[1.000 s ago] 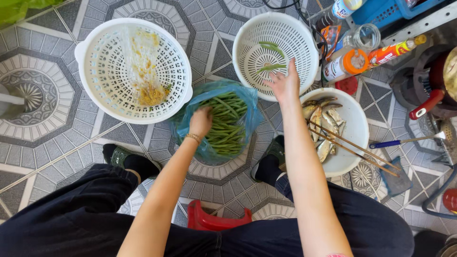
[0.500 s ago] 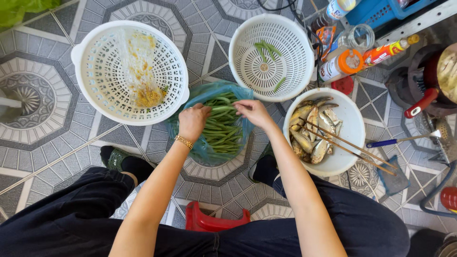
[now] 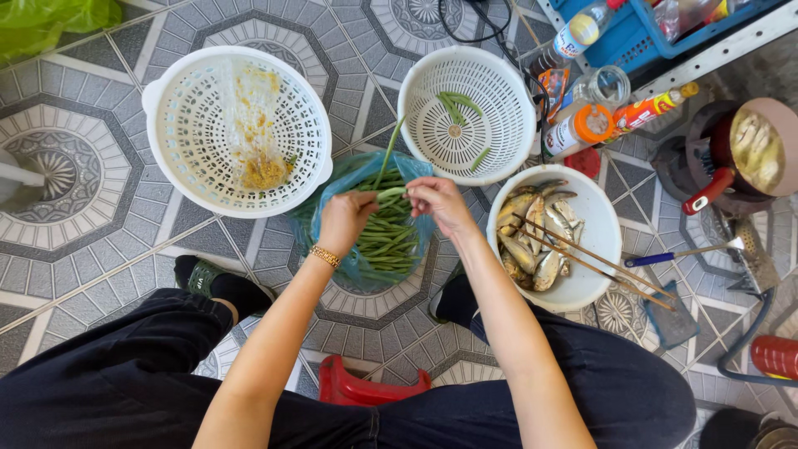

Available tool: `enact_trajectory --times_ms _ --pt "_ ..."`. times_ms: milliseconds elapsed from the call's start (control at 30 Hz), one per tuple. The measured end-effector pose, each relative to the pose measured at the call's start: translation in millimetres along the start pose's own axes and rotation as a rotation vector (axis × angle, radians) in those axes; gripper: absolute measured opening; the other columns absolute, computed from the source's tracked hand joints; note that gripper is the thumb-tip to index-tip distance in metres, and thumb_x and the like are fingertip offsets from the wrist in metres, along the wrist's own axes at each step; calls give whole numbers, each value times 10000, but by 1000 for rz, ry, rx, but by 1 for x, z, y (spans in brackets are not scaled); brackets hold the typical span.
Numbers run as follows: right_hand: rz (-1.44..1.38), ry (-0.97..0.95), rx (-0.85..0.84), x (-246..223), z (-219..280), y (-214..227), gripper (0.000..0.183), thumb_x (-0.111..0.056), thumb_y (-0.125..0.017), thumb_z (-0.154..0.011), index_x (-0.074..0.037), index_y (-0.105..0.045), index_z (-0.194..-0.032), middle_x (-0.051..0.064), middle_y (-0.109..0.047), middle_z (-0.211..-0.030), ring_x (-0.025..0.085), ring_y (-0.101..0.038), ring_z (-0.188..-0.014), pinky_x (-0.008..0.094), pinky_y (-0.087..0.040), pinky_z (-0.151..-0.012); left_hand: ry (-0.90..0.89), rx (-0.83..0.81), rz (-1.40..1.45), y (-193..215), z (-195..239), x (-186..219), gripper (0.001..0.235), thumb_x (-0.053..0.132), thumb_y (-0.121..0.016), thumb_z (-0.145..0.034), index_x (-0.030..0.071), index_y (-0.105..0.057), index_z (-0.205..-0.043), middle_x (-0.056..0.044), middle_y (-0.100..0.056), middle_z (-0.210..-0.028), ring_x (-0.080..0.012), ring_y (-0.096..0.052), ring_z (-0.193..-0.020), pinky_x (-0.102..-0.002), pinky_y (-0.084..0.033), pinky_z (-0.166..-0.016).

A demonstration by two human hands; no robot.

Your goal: The person sits on a low stool and snaps the ends off green beans, placing them into a white colander. The person then uses chopsticks to flip fish frying in a pan on a portable stove.

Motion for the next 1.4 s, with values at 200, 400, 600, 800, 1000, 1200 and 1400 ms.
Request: enact_trajectory --times_ms 200,400,600,800,1000,1200,1400 --pt "-116 34 -9 -18 6 -19 133 -82 -687 -963 7 -721 -1056 65 -672 -865 124 -644 -736 306 -598 -656 287 -206 1107 -16 -11 13 268 129 -660 -1002 29 -711 -1245 -127 -758 -1161 -215 -729 -1044 -339 -627 -900" --pt "-179 46 -10 -38 15 -8 151 -74 -643 -916 -2 -697 -1036 73 -699 -913 130 -656 -766 327 -619 -737 294 -76 1293 58 -36 5 338 113 -574 -1046 -40 -615 -1345 -162 -712 -1264 -248 -702 -1177 -346 -595 -982" --pt "-115 20 -35 -33 16 -59 232 -80 -667 -969 45 -727 -1155 93 -727 -923 115 -658 -771 278 -586 -710 239 -21 1332 81 -41 9 347 120 -555 -1056 -43 -598 -1358 -174 -701 -1287 -252 -694 -1203 -347 -593 -996" --pt "23 30 0 -45 20 -77 199 -71 -721 -944 59 -759 -1090 109 -738 -865 102 -632 -665 233 -541 -612 254 -8 1258 81 -36 11 351 132 -568 -1049 -35 -607 -1355 -172 -704 -1277 -248 -700 -1184 -348 -593 -985" --pt "77 78 24 -49 20 -92 151 -47 -693 -932 64 -761 -1009 113 -750 -851 93 -602 -596 219 -470 -498 273 -36 1293 72 -37 0 346 145 -546 -1053 -30 -601 -1347 -144 -715 -1243 -230 -706 -1161 -332 -614 -966" --pt "149 103 -86 -28 -1 -100 135 -56 -698 -938 43 -758 -1009 83 -709 -826 99 -604 -595 219 -470 -495 465 -229 1633 53 -28 -22 366 149 -542 -1102 -43 -606 -1407 -95 -713 -1160 -152 -700 -1053 -291 -591 -933" --pt "331 82 51 9 -89 -103 135 -53 -723 -917 28 -761 -1019 104 -733 -849 135 -660 -645 248 -513 -563 438 -78 1371 129 -26 -61 371 166 -528 -1051 5 -610 -1374 -50 -714 -1073 -114 -704 -976 -333 -626 -888"
Point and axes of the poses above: each hand's wrist, its own z-axis away from the middle knuckle, its own y-axis out of the back of the hand, x = y × z, the point moved 7 cm from there along -z, towards the middle knuckle
